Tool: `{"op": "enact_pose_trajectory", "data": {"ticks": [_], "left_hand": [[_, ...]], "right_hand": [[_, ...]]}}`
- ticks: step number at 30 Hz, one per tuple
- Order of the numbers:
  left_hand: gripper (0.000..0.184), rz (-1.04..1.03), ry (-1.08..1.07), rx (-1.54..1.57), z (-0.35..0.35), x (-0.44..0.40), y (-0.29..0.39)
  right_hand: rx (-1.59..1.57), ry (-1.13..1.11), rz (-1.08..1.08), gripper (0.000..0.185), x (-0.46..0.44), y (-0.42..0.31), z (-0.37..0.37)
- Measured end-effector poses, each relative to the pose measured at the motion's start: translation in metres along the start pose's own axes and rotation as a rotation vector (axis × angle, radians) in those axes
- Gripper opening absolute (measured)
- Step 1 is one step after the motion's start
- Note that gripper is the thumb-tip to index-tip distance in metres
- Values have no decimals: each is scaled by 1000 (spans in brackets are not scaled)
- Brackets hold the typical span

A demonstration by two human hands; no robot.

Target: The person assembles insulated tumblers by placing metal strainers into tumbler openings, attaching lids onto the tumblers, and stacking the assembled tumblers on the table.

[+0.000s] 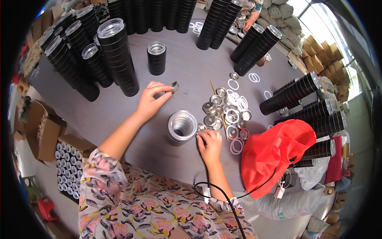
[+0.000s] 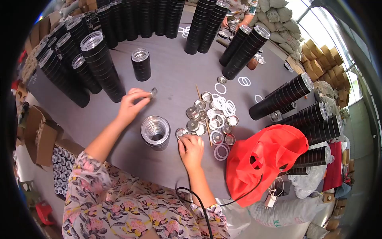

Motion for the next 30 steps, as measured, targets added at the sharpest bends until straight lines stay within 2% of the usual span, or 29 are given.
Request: {"op": "enact_pose_trajectory", "data": {"ticks": [2,5,8,11,14,20,23,26,27,30], "left_hand": [[22,-236,-102,-77,23,8,72],[18,-457,-438,-227,16,34,133],[24,-532,-603,-378,10,39,143],[17,-568,-674,-425,5,36,147],[28,-579,-745,-447,2,37,150],[25,-311,-969,-649,-12,32,145],[16,-284,-949,-614,-17,26,149],[16,-228,-803,-362,-8,28,136],[17,-153,-747,-237,-2,26,134],[18,144,-592,156,16,27,120]], "right_hand": [[-16,3,-4,13,0,1,-1],[-35,25,-4,12,0,0,-1],[-46,51,4,10,1,0,0],[-36,48,5,11,2,0,2],[-40,62,2,11,3,0,4],[-42,59,-9,10,3,3,1],[-63,78,-3,12,1,4,-1],[-85,234,34,14,-2,-4,20],[-132,288,46,14,-4,-8,30],[-460,357,-154,11,-12,-22,59]]}}
Point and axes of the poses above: each hand's wrist, its own x-axis away from the middle knuckle, its own z-axis out of the back of the hand, y = z × x, the point moved 6 cm from there along -x, towards the middle knuckle, and after that the axes turned 2 degrees about z, right-handed, at the moved point
